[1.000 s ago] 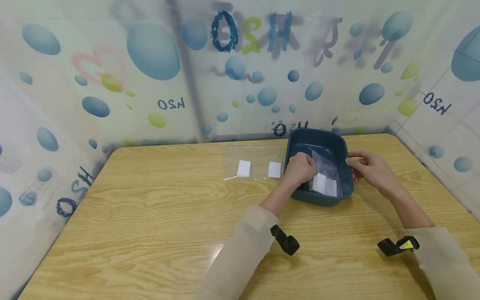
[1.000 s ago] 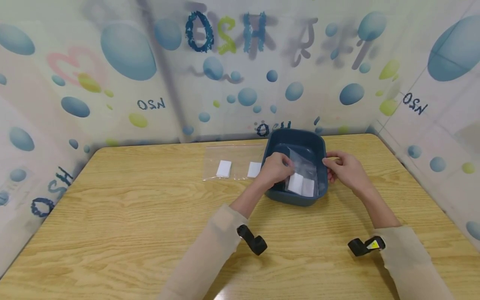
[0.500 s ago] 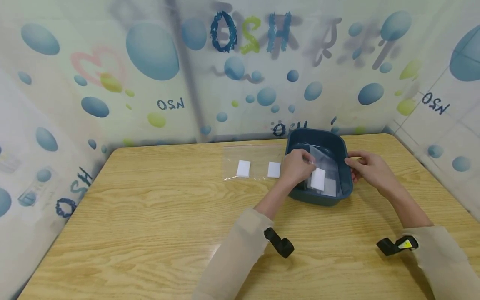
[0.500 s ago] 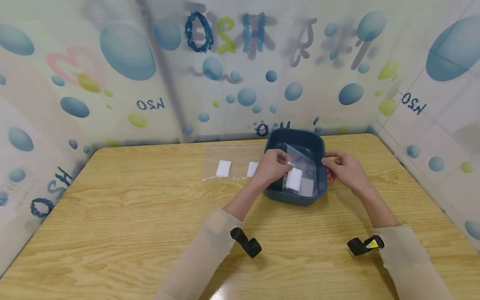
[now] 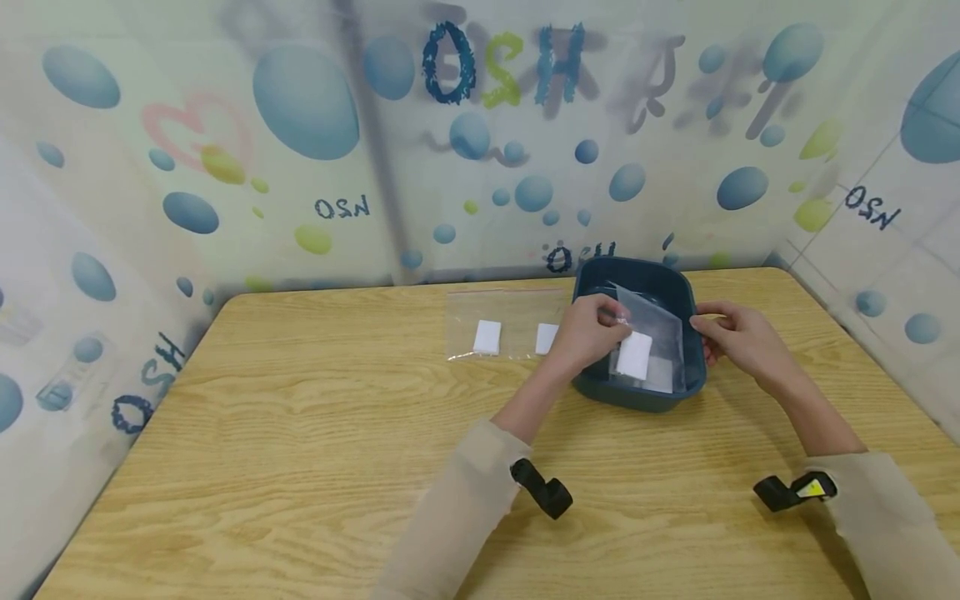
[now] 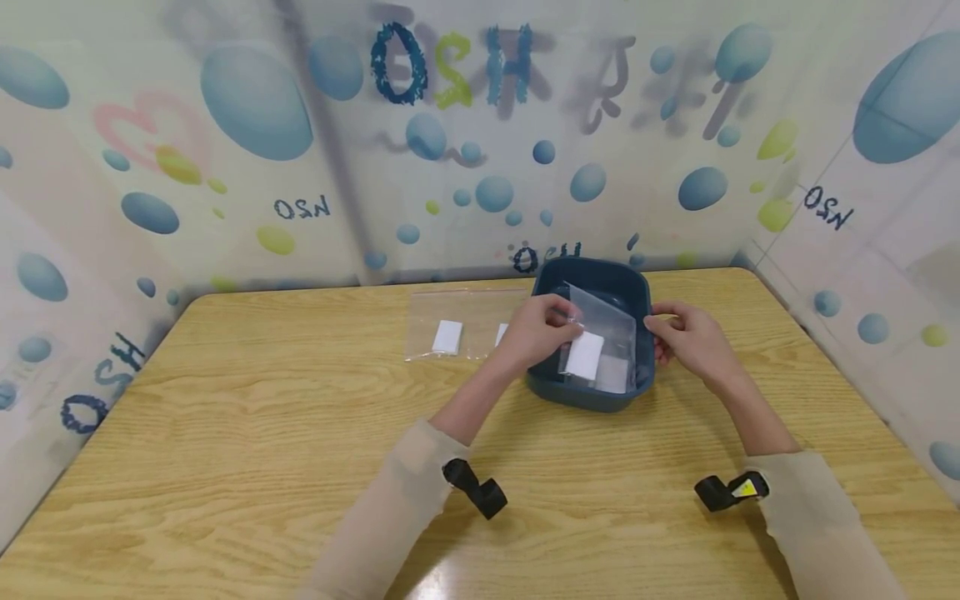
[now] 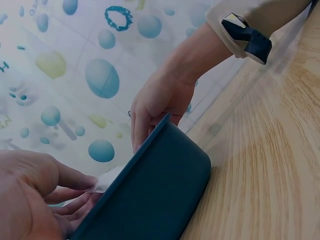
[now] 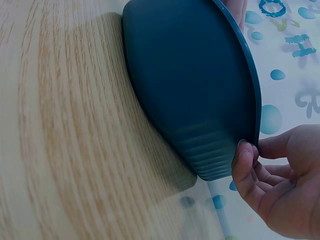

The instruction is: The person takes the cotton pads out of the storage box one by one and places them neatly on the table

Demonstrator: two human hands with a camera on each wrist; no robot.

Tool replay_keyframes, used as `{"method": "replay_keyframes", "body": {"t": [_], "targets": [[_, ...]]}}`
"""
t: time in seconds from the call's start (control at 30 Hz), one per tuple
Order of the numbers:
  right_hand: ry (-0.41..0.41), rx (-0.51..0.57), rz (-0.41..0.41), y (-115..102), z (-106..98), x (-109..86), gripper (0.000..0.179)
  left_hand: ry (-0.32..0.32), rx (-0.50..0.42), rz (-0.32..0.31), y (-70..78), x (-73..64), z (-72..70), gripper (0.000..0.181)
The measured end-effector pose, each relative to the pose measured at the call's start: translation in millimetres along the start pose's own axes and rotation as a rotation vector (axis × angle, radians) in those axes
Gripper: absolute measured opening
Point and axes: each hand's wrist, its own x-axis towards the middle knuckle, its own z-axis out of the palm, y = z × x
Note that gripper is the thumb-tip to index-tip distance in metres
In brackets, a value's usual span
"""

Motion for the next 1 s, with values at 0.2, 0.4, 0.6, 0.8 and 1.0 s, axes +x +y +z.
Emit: {"method": "replay_keyframes", "body": {"t": [0.2, 0.4, 0.6, 0.8, 1.0], "targets": [[-0.004, -0.003, 0.007, 0, 0, 0.6, 0.058, 0.001, -0.009, 0.020, -0.6, -3.2, -7.6, 0.011], [0.000, -0.005, 0.006, 0, 1, -0.3, 0.058, 0.013, -0.017, 0.050, 0.5, -4.8, -18.9, 0.016], [-0.001, -0.004, 0.007, 0, 1, -0.1, 0.059, 0.037, -0.009, 0.075, 1.6, -7.0, -30.5, 0.020], [-0.002, -0.005, 0.006, 0, 1, -0.7, 0.059, 0.052, 0.007, 0.073, 3.2, -11.0, -42.3, 0.023], [-0.004, -0.009, 0.005, 0, 1, -0.5, 0.059, 0.061, -0.022, 0.071, 2.7, -14.5, -53.3, 0.022]]}}
